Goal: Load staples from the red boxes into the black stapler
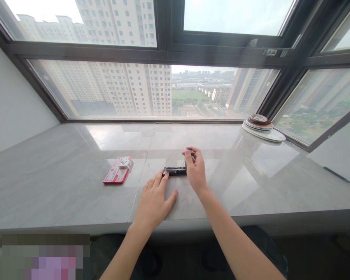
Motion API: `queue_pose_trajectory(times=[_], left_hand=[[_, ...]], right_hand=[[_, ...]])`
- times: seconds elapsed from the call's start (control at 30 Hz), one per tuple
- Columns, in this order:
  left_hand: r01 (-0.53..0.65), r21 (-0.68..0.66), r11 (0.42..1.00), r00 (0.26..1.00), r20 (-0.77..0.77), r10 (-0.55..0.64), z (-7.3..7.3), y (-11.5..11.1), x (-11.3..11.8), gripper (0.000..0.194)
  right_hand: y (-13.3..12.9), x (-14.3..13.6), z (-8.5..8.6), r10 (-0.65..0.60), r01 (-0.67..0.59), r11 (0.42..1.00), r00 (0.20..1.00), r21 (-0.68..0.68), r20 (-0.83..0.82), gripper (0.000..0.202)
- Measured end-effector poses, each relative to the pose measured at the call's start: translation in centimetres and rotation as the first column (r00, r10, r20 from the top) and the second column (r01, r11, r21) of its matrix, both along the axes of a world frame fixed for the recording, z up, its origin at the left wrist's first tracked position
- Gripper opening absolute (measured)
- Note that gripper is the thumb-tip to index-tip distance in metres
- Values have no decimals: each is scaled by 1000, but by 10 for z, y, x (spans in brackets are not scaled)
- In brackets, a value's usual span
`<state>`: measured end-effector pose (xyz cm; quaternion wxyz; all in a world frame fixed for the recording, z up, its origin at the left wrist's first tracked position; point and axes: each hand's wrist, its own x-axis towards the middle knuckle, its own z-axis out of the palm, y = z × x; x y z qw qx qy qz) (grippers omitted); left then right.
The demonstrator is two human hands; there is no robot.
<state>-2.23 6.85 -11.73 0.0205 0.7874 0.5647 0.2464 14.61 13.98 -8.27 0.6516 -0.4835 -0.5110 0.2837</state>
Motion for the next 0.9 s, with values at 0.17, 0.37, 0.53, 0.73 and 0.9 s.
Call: queue_pose_trajectory(times=[0.17, 0.37, 0.53, 0.73, 0.9], left_hand=[[-14, -2, 1000, 1000, -20, 14, 1, -1, 0, 56], [9, -9, 1000, 1000, 21, -9, 0, -3, -2, 59], [-74, 5, 997, 990, 124, 72, -1, 0, -8, 55], [-632, 65, 772, 773, -14, 634, 11, 13, -63, 51], [-643, 44, 765, 764, -36, 644, 8, 3, -99, 41]], right_hand=[[3, 50, -28, 11, -95, 981, 898, -169, -441, 33], [-29, 83, -41, 114, -260, 924, 886, -279, -450, 38], [-63, 81, -45, 104, -108, 937, 994, -332, -30, 49], [-68, 80, -41, 143, -81, 921, 980, -381, 136, 31], [-74, 78, -30, 227, -119, 909, 945, -399, 236, 31]])
